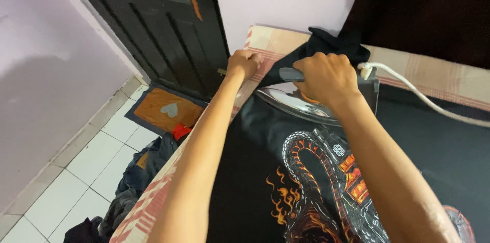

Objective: The person irons a black t-shirt on a table, smoothing the fabric and moving the iron across the surface. The person folds the shirt in half and continues ironing the folded section.

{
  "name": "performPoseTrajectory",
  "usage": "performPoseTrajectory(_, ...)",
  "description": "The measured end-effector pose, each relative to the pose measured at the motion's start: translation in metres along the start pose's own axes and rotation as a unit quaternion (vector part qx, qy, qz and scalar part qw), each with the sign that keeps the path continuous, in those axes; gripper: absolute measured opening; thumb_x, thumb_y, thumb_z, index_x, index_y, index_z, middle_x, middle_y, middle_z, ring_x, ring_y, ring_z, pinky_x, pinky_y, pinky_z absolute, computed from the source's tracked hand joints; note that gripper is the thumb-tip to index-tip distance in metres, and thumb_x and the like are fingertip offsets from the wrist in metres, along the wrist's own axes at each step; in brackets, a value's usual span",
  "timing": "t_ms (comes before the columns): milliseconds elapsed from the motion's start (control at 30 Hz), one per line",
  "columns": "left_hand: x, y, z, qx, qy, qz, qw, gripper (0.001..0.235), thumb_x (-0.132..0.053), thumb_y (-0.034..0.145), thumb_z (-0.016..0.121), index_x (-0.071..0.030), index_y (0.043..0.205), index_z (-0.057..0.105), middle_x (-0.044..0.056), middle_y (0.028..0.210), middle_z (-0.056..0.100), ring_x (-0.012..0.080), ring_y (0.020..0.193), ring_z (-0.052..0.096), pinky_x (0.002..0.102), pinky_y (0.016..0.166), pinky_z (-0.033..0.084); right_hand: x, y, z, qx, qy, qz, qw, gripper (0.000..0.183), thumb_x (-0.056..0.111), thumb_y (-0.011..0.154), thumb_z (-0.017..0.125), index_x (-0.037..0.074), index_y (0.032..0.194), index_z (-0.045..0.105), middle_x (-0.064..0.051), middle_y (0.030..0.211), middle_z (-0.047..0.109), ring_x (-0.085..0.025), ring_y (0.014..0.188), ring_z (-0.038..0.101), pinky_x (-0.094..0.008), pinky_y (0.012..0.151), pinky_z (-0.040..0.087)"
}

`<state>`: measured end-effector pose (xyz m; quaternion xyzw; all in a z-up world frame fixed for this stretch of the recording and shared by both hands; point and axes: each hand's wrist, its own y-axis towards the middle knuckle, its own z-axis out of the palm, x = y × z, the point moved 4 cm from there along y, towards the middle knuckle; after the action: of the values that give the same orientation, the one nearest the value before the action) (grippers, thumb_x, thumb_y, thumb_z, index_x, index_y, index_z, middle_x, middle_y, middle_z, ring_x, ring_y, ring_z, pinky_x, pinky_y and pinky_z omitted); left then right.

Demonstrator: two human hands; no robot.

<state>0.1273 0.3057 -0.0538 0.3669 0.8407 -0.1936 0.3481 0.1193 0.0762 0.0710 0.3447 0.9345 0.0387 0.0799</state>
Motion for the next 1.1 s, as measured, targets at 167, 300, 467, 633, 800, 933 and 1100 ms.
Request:
performPoseTrajectory(167,-0.004,-0.110,-0.056,-0.012,0.094,0.007,0.996,0.024,-0.023,0.084,0.052,-0.007,0.092,0.067,0.016,0.091,0.067,0.0327,0.094,0.063,0.042,0.080,0.052,-0.003,0.001,0.002,0.007,0.000,-0.017,1.000,0.028,0.043,0.073,0.061,0.023,0.090,0.070,-0.008,0.081,0.068,-0.031,0.082,0.067,-0.041,0.073,0.054)
performPoseTrajectory(300,-0.024,-0.199,-0.078,0.028,0.097,0.062,0.993,0.024,-0.026,0.075,0.065,-0.005,0.086,0.066,0.015,0.095,0.067,0.0365,0.098,0.060,0.046,0.084,0.049,0.007,-0.018,-0.022,0.053,0.054,-0.031,0.997,0.023,0.034,0.074,0.061,0.022,0.090,0.071,-0.008,0.085,0.070,-0.031,0.090,0.066,-0.040,0.082,0.052)
performPoseTrajectory(467,0.002,-0.194,-0.058,0.021,0.117,0.021,0.993,0.026,-0.031,0.077,0.060,-0.012,0.093,0.066,0.010,0.091,0.067,0.0338,0.095,0.062,0.043,0.082,0.050,0.007,-0.019,-0.009,0.038,0.030,-0.013,0.999,0.027,0.034,0.073,0.062,0.028,0.099,0.070,-0.008,0.088,0.070,-0.033,0.091,0.065,-0.041,0.083,0.050)
performPoseTrajectory(633,0.000,-0.193,-0.062,0.010,0.120,0.008,0.993,0.031,-0.034,0.077,0.053,-0.011,0.091,0.067,0.014,0.090,0.066,0.0368,0.094,0.062,0.046,0.081,0.049,0.007,-0.014,-0.007,0.022,0.006,0.015,1.000,0.029,0.032,0.074,0.059,0.031,0.101,0.069,-0.006,0.089,0.070,-0.032,0.090,0.066,-0.040,0.082,0.050)
performPoseTrajectory(800,0.002,-0.195,-0.061,-0.024,0.096,0.026,0.995,0.027,-0.026,0.076,0.049,-0.011,0.084,0.069,0.014,0.077,0.066,0.0355,0.083,0.065,0.041,0.076,0.050,-0.010,-0.001,0.016,-0.005,-0.024,0.074,0.997,0.036,0.037,0.075,0.056,0.034,0.109,0.064,-0.008,0.087,0.069,-0.033,0.086,0.066,-0.042,0.077,0.052)
performPoseTrajectory(933,0.011,-0.185,-0.057,-0.048,0.088,0.051,0.994,0.031,-0.026,0.076,0.046,-0.007,0.082,0.069,0.016,0.074,0.065,0.0385,0.081,0.064,0.044,0.072,0.051,-0.024,0.012,0.026,-0.016,-0.009,0.111,0.994,0.035,0.040,0.078,0.053,0.033,0.111,0.064,-0.008,0.087,0.070,-0.034,0.085,0.067,-0.045,0.074,0.051)
performPoseTrajectory(1100,0.002,-0.200,-0.062,-0.055,0.086,0.067,0.992,0.031,-0.027,0.076,0.046,-0.006,0.076,0.069,0.016,0.068,0.064,0.0366,0.074,0.065,0.043,0.069,0.051,-0.027,0.012,0.031,-0.017,-0.028,0.117,0.993,0.035,0.037,0.077,0.054,0.033,0.110,0.065,-0.007,0.092,0.071,-0.032,0.087,0.067,-0.043,0.075,0.051)
